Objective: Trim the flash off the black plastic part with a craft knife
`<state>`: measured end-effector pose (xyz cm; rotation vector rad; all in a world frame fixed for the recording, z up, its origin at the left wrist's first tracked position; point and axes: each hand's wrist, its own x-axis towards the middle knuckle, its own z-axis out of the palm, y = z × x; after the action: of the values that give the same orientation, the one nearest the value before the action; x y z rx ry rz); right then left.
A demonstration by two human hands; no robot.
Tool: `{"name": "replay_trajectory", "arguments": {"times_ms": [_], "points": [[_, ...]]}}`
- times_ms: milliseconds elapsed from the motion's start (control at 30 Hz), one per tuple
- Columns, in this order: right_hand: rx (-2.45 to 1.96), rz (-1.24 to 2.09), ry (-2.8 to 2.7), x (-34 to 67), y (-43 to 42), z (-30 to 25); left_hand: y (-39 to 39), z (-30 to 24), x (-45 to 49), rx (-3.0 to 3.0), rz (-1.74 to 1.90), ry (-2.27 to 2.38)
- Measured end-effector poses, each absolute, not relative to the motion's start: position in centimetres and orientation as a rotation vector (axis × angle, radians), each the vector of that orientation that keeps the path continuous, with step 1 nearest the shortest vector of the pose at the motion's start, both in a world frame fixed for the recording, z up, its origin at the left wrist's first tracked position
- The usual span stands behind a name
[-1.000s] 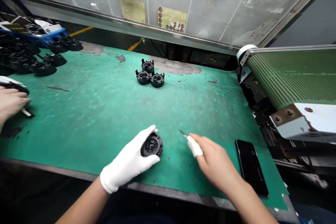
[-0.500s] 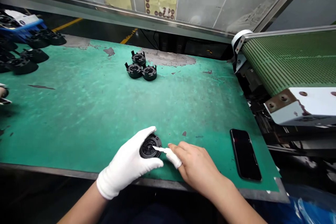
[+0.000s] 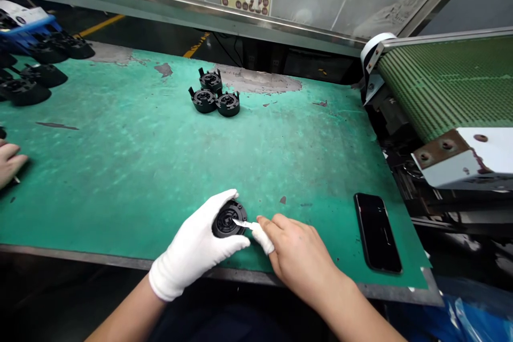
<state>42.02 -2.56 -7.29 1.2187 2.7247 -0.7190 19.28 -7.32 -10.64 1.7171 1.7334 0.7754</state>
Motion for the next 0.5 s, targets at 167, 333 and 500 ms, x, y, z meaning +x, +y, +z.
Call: {"name": "replay_trajectory", "arguments": {"times_ms": [167, 333, 500], "points": [[1.209, -0.657, 2.780, 42.13, -2.76, -7.74, -7.33, -10.61, 19.41, 1.708, 0.807, 1.742], [1.173, -0.671, 2.837, 42.48, -2.60, -8.20, -7.30, -10.59, 19.33, 1.706, 0.815, 1.734], [1.171, -0.684, 2.801, 42.24, -2.44, -7.90, -7.29, -10.62, 19.34, 1.704, 0.804, 1.721]]}}
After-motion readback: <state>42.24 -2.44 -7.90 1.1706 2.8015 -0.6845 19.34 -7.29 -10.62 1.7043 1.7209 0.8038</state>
